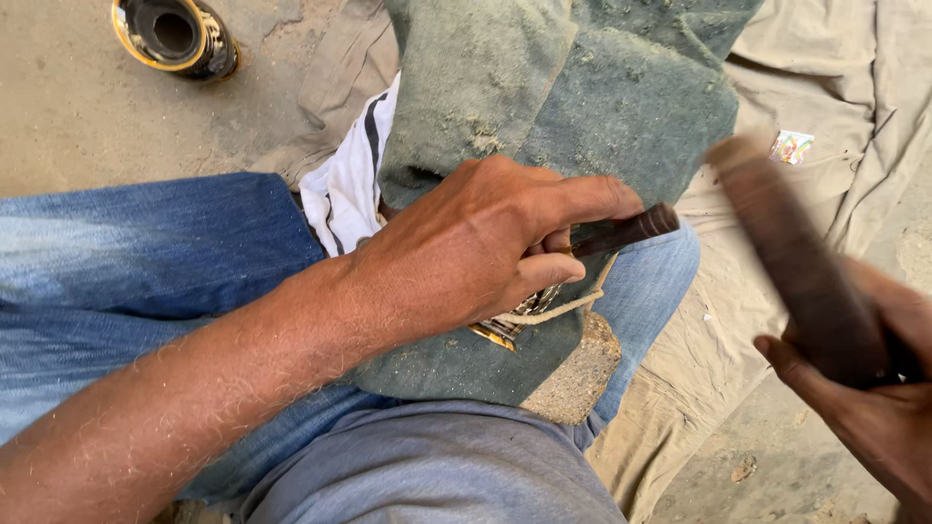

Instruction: The person is hammering a small metal object using a hammer and a chisel. The object is placed on a cloth on the person's lap, and the person repeatedly strikes the chisel with the hammer to shape the metal.

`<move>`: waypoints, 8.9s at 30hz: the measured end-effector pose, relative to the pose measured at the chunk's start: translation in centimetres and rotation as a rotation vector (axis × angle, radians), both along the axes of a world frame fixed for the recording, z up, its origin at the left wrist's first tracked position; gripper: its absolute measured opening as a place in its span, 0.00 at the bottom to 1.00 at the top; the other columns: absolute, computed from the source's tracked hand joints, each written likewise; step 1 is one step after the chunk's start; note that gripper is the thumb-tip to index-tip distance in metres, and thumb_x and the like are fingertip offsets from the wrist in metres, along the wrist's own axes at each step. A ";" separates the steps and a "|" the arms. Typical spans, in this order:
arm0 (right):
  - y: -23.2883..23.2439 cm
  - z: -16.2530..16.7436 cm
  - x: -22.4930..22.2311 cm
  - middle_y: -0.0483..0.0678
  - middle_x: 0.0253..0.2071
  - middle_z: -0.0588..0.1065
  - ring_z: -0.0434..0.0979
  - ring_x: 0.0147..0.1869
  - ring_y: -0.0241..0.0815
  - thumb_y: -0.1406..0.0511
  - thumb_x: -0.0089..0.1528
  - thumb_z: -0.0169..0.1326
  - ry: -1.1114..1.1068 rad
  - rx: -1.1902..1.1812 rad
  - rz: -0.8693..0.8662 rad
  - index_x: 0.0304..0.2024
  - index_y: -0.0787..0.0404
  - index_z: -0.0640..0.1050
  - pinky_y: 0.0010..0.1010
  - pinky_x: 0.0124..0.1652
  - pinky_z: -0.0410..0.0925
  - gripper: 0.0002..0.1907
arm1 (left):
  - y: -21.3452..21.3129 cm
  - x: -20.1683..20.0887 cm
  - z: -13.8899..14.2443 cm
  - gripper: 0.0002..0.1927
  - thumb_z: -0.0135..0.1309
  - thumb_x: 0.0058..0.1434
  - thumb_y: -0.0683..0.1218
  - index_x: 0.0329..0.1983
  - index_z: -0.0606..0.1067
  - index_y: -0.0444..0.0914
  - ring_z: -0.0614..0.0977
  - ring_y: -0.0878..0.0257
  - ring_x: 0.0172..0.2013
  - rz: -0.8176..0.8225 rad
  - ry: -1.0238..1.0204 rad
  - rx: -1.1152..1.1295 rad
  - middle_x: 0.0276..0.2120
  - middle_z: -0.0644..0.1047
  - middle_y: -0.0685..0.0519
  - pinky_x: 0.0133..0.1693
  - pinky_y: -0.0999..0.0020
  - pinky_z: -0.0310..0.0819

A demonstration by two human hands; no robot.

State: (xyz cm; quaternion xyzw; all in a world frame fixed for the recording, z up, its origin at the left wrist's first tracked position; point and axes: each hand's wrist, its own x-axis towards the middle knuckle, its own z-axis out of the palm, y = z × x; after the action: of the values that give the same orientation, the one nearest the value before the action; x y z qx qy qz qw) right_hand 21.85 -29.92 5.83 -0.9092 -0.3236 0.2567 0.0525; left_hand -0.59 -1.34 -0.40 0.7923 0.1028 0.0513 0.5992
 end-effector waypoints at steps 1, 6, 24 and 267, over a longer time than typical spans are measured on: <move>0.3 0.0 -0.3 0.63 0.40 0.82 0.84 0.39 0.53 0.69 0.59 0.67 0.018 -0.117 -0.238 0.54 0.70 0.80 0.42 0.42 0.77 0.21 | 0.1 0.0 0.0 0.27 0.66 0.58 0.44 0.61 0.73 0.46 0.86 0.61 0.32 0.007 -0.011 0.006 0.32 0.83 0.52 0.36 0.63 0.80; 1.9 1.0 -0.6 0.61 0.43 0.80 0.83 0.41 0.50 0.72 0.51 0.65 -0.033 0.134 0.247 0.60 0.68 0.75 0.37 0.42 0.78 0.33 | 0.2 0.0 0.0 0.27 0.66 0.58 0.43 0.61 0.72 0.44 0.86 0.58 0.33 0.035 -0.112 0.024 0.35 0.83 0.51 0.38 0.62 0.80; 1.4 0.3 -0.2 0.65 0.37 0.80 0.84 0.38 0.53 0.69 0.57 0.66 -0.056 -0.013 0.098 0.53 0.72 0.78 0.40 0.45 0.77 0.23 | 0.4 -0.1 -0.1 0.28 0.67 0.56 0.43 0.61 0.74 0.44 0.84 0.62 0.28 0.009 -0.031 -0.014 0.28 0.81 0.54 0.32 0.63 0.78; -3.8 -14.5 -12.4 0.53 0.30 0.78 0.77 0.26 0.40 0.71 0.62 0.60 0.523 0.577 -0.909 0.44 0.70 0.76 0.29 0.26 0.70 0.10 | 2.1 -6.1 -3.2 0.40 0.63 0.54 0.46 0.69 0.65 0.32 0.80 0.48 0.58 0.454 -0.463 -1.228 0.60 0.74 0.32 0.62 0.48 0.77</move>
State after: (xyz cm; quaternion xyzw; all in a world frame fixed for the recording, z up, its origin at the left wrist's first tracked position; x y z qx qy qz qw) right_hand 9.46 -33.71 -8.63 -0.8121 0.0647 0.3256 0.4798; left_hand -6.69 0.75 -3.63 0.2371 0.1459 0.2759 0.9200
